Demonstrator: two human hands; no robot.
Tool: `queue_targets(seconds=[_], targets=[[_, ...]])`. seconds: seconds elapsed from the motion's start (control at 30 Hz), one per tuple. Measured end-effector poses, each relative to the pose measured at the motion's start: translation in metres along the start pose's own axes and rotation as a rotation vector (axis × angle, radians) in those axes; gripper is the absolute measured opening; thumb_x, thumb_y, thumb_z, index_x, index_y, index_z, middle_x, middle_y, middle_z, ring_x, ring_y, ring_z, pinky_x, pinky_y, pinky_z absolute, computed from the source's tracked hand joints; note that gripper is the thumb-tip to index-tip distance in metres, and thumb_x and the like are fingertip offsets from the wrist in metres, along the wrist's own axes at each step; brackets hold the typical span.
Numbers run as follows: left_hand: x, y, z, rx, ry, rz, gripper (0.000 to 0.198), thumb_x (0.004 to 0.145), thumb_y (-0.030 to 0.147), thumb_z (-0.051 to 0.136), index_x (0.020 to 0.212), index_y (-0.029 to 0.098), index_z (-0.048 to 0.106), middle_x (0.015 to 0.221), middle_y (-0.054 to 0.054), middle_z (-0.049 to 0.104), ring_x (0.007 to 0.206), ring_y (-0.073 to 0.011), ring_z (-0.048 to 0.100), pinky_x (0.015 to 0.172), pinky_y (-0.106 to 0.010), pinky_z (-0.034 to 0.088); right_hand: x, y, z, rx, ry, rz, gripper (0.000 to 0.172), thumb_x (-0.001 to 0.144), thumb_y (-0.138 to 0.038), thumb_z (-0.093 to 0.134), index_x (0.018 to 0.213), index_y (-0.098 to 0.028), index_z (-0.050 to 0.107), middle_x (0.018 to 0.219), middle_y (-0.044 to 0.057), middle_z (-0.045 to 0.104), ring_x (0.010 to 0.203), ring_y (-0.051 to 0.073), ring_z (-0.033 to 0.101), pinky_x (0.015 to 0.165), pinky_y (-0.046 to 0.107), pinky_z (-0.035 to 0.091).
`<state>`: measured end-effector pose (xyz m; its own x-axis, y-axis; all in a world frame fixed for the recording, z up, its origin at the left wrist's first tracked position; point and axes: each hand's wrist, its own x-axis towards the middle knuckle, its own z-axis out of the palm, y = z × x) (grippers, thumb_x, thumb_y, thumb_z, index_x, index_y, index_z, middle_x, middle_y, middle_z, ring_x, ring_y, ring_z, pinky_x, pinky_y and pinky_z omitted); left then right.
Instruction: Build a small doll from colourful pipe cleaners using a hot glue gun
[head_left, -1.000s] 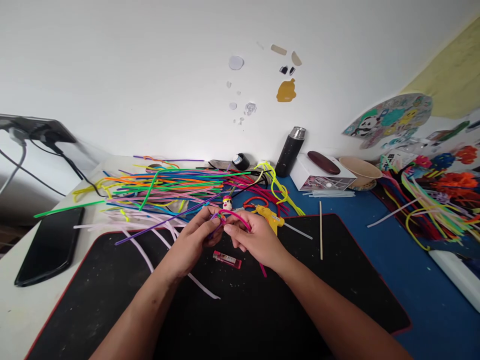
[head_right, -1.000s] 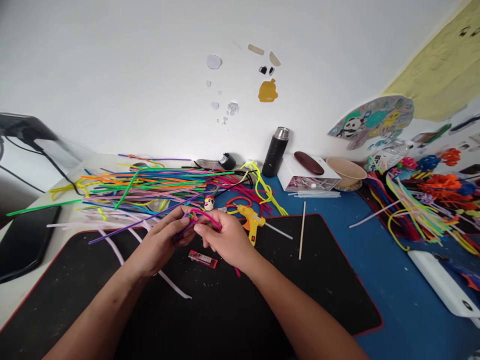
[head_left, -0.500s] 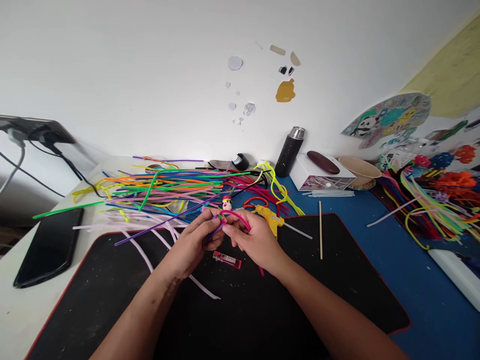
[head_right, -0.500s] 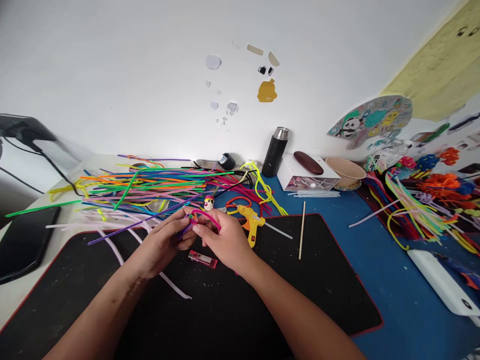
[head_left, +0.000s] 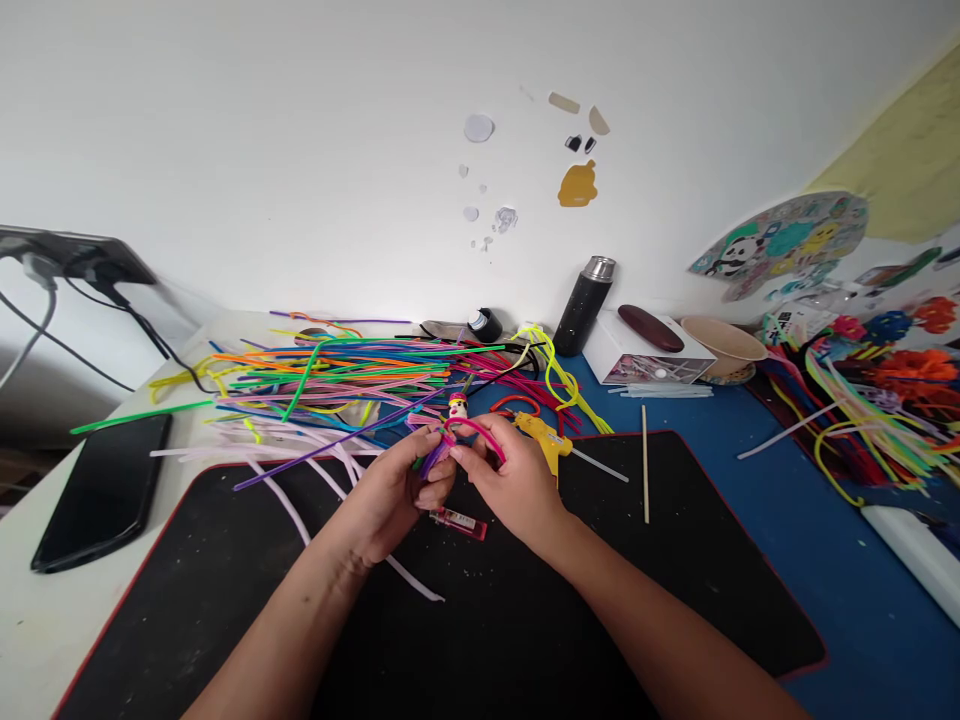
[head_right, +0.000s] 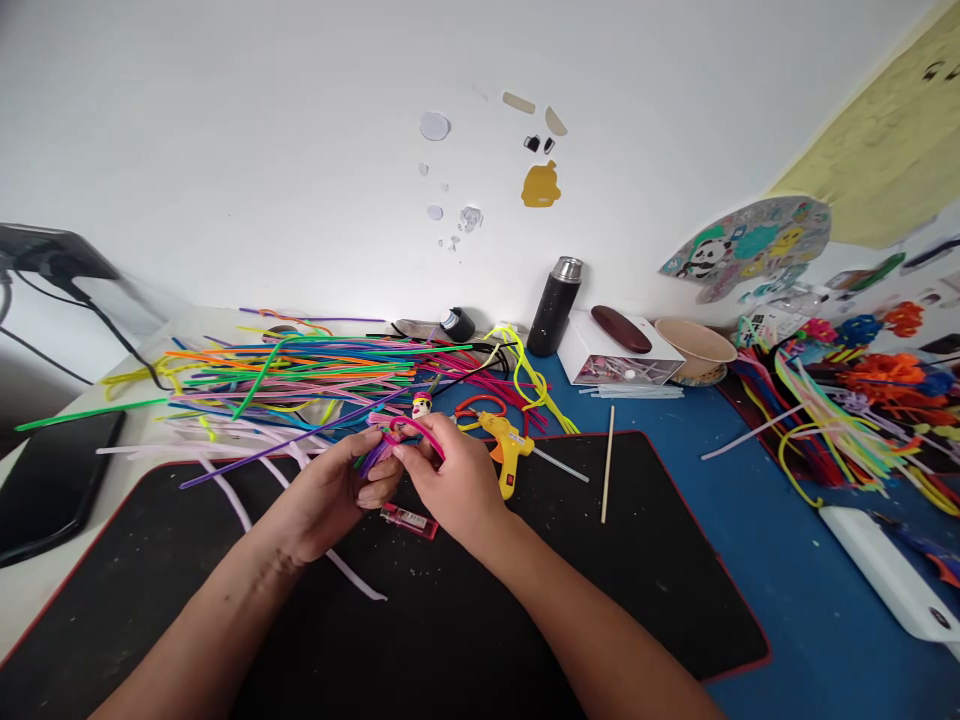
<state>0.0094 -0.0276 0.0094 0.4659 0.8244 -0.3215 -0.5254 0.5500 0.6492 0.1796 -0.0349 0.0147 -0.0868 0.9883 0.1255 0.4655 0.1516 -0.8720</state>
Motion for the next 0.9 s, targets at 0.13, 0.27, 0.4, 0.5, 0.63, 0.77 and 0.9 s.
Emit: queue_targets(seconds=[0.13,0.27,0.4,0.5,0.63,0.77,0.9], targets=[[0.0001,0.0006,-0.0001,-0.017,-0.011,-0.027,0.032,0.086,0.041,0.079,0.085,0.018,0.057,0.064,0.006,0.041,0.052,-0.0074,0.026,0.047,-0.023,0.02,-0.0008,0.0001,0.0017,-0.05,0.011,-0.068,0.02,0.096,-0.04,0.069,0.108,-0.025,0.073,0.077,0.002,0.074,0.069,0.021,0.068,0.067,0.032,0.049],[0.0005,0.0004,-0.001,-0.012,-0.029,-0.046,0.033,0.085,0.042,0.079,0.084,0.016,0.059,0.063,0.006,0.04,0.051,-0.0069,0.025,0.047,-0.023,0.02,-0.0019,0.0011,0.0035,-0.093,0.059,-0.154,0.015,0.098,-0.035,0.067,0.105,-0.023,0.074,0.076,0.002,0.076,0.066,0.019,0.07,0.065,0.029,0.05],[0.0009,0.0003,-0.002,-0.01,-0.023,-0.051,0.032,0.086,0.041,0.078,0.082,0.016,0.059,0.064,0.006,0.041,0.052,-0.0072,0.025,0.047,-0.023,0.02,-0.002,0.0026,0.0041,-0.141,0.086,-0.226,0.01,0.099,-0.03,0.067,0.102,-0.024,0.074,0.082,0.002,0.079,0.068,0.019,0.072,0.063,0.027,0.05],[0.0007,0.0006,-0.002,-0.014,-0.018,-0.046,0.031,0.086,0.04,0.077,0.08,0.016,0.058,0.064,0.005,0.041,0.052,-0.0072,0.025,0.046,-0.023,0.021,-0.0015,0.0033,0.0034,-0.166,0.096,-0.272,0.01,0.1,-0.028,0.065,0.101,-0.024,0.074,0.086,0.003,0.081,0.072,0.019,0.074,0.065,0.027,0.052],[0.0001,0.0011,-0.0015,-0.012,-0.028,-0.059,0.034,0.086,0.041,0.077,0.076,0.017,0.056,0.064,0.005,0.041,0.052,-0.007,0.025,0.046,-0.022,0.023,-0.0009,0.0044,0.0022,-0.181,0.1,-0.317,0.011,0.101,-0.026,0.063,0.101,-0.024,0.074,0.092,0.004,0.083,0.082,0.021,0.078,0.072,0.029,0.055],[-0.0002,0.0009,-0.0018,-0.014,-0.03,-0.069,0.036,0.085,0.042,0.078,0.074,0.017,0.055,0.064,0.005,0.041,0.052,-0.0067,0.025,0.046,-0.022,0.024,-0.0006,0.0049,0.0017,-0.219,0.101,-0.365,0.014,0.103,-0.025,0.06,0.1,-0.023,0.073,0.095,0.006,0.083,0.085,0.022,0.079,0.075,0.029,0.056],[-0.0006,0.0015,-0.0017,-0.008,-0.044,-0.081,0.038,0.084,0.043,0.079,0.072,0.017,0.054,0.063,0.006,0.04,0.051,-0.0067,0.025,0.046,-0.022,0.025,-0.0005,0.0052,0.0014,-0.283,0.109,-0.396,0.016,0.104,-0.026,0.059,0.097,-0.022,0.073,0.092,0.007,0.083,0.08,0.022,0.078,0.071,0.029,0.054]])
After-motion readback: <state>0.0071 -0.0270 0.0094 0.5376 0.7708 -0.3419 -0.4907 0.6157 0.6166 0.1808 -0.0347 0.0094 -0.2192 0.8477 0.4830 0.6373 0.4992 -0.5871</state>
